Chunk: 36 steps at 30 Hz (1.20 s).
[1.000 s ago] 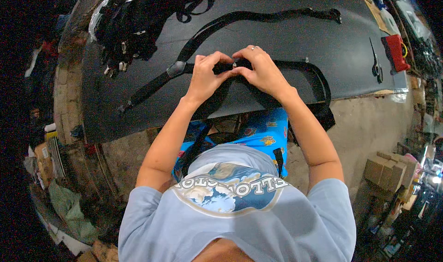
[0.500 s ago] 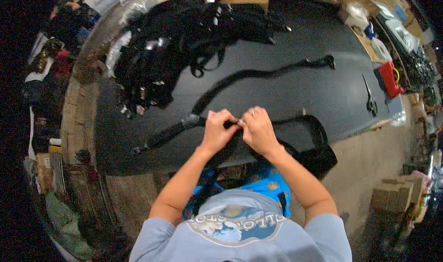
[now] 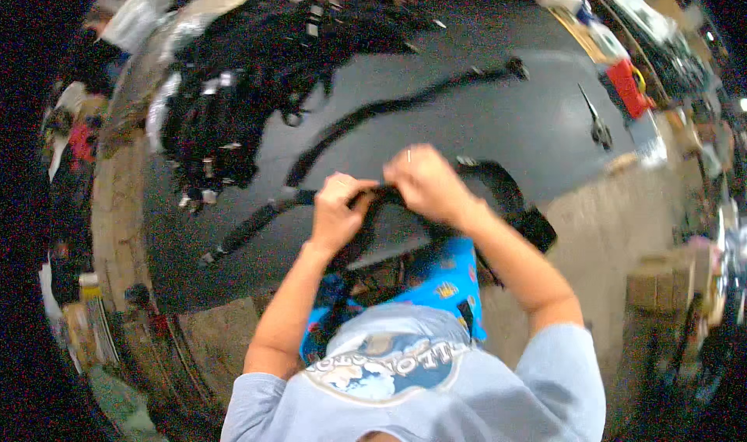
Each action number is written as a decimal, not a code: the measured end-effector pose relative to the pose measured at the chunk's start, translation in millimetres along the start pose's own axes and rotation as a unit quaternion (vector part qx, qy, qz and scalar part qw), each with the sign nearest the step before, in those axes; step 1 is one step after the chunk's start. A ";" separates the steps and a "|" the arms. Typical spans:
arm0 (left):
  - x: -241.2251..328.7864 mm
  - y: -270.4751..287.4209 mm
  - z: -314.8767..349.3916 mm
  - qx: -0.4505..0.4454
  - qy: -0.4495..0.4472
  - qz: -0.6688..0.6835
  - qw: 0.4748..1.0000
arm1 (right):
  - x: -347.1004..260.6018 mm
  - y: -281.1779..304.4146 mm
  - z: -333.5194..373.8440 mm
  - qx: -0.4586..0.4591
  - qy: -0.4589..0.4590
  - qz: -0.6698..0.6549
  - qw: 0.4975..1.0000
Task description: The person puts on eyeglasses and assembles black suspenders by attaching metal and plastic clips and buckle fasteners to the straps by hand.
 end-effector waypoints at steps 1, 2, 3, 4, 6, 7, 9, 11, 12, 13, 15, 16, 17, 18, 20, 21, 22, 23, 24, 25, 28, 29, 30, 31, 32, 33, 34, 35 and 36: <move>0.2 3.5 0.2 0.002 0.005 -0.003 1.000 | 14.3 16.4 -3.0 0.041 0.016 -0.002 0.999; -5.3 4.7 4.0 0.008 0.002 -0.016 1.000 | 18.0 41.8 -15.5 0.018 0.001 -0.042 0.999; -3.1 7.7 2.4 0.001 0.039 0.010 0.999 | 21.0 68.7 -25.2 -0.001 -0.012 -0.077 0.997; -3.8 5.4 1.6 0.015 0.038 0.038 0.998 | 37.8 87.0 -20.9 -0.067 -0.055 -0.066 0.994; 1.7 3.5 -2.1 -0.015 0.075 0.048 0.996 | 59.7 114.7 -9.7 -0.186 -0.164 -0.071 0.966; 0.9 3.4 -1.6 -0.032 0.085 0.049 0.995 | 67.0 118.0 -4.6 -0.183 -0.169 -0.067 0.966; 1.0 -1.4 -5.2 -0.017 0.046 0.046 0.998 | 82.7 114.8 9.0 -0.280 -0.186 -0.087 0.938; -1.7 -0.7 -5.8 -0.013 0.043 0.054 0.998 | 78.6 107.9 7.9 -0.295 -0.207 -0.112 0.926; -2.9 -1.9 -4.4 -0.013 0.045 0.056 0.997 | 74.6 105.6 7.9 -0.310 -0.202 -0.112 0.922; -2.4 -2.6 -4.1 -0.016 0.046 0.056 0.997 | 72.2 105.4 9.8 -0.326 -0.196 -0.110 0.918; -2.7 -2.5 -3.1 -0.020 0.058 0.051 0.997 | 77.4 103.3 16.5 -0.328 -0.134 -0.079 0.932; -2.9 -2.7 -3.2 -0.020 0.058 0.050 0.997 | 78.4 103.9 17.6 -0.329 -0.069 -0.044 0.941; -3.8 -3.4 -2.5 -0.029 0.077 0.051 0.995 | 79.1 105.9 20.8 -0.328 -0.069 -0.045 0.941; -4.9 -3.8 -2.1 -0.037 0.097 0.052 0.993 | 78.5 109.1 25.3 -0.316 -0.069 -0.049 0.945; -4.2 3.2 -7.6 -0.075 0.111 0.061 0.989 | 76.9 118.4 31.5 -0.282 -0.083 -0.087 0.952; -4.8 7.1 -10.6 -0.112 0.126 0.071 0.983 | 77.5 127.7 36.8 -0.252 -0.181 -0.157 0.938; -9.6 11.5 -12.7 -0.159 0.131 0.085 0.975 | 76.8 137.0 41.1 -0.216 -0.215 -0.172 0.937; -17.5 12.8 -10.7 -0.182 0.145 0.136 0.963 | 76.2 143.2 44.1 -0.180 -0.249 -0.187 0.933; -20.2 16.2 -7.7 -0.174 0.213 0.221 0.936 | 72.7 150.8 51.7 -0.132 -0.334 -0.259 0.897; -16.9 20.8 -7.7 -0.167 0.278 0.305 0.896 | 76.8 155.5 58.8 -0.127 -0.338 -0.258 0.896; -19.3 29.7 -7.8 -0.104 0.287 0.368 0.878 | 57.6 168.1 64.9 0.073 -0.350 -0.387 0.850; -18.7 33.4 -5.6 -0.079 0.294 0.357 0.883 | 73.3 175.5 70.6 0.094 -0.361 -0.355 0.857; -20.2 36.4 -3.6 -0.057 0.309 0.342 0.885 | 81.0 184.0 76.6 0.106 -0.370 -0.337 0.859; -19.3 36.2 0.1 -0.059 0.310 0.341 0.886 | 85.6 191.0 81.3 0.119 -0.377 -0.318 0.862; -18.0 33.4 2.6 -0.097 0.276 0.328 0.898 | 94.4 192.6 86.0 0.119 -0.377 -0.319 0.861; -16.1 31.4 3.7 -0.135 0.241 0.314 0.908 | 106.0 190.5 93.8 0.105 -0.402 -0.256 0.873; -7.7 28.7 1.7 -0.144 0.242 0.296 0.913 | 110.4 187.4 97.1 0.090 -0.425 -0.193 0.880; -4.3 25.0 3.3 -0.150 0.241 0.252 0.925 | 113.9 186.3 98.9 0.089 -0.427 -0.194 0.879; 0.3 20.8 2.9 -0.137 0.211 0.205 0.946 | 117.8 185.3 101.1 0.086 -0.452 -0.141 0.877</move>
Point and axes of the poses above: each hand's wrist, its own z-axis away from the middle knuckle, its own y-axis out of the back of the hand, x = y × z, the point moved 2 cm from there along -z, towards the middle knuckle, and after that the axes turned 10 degrees about -z, right-handed, at the moved point
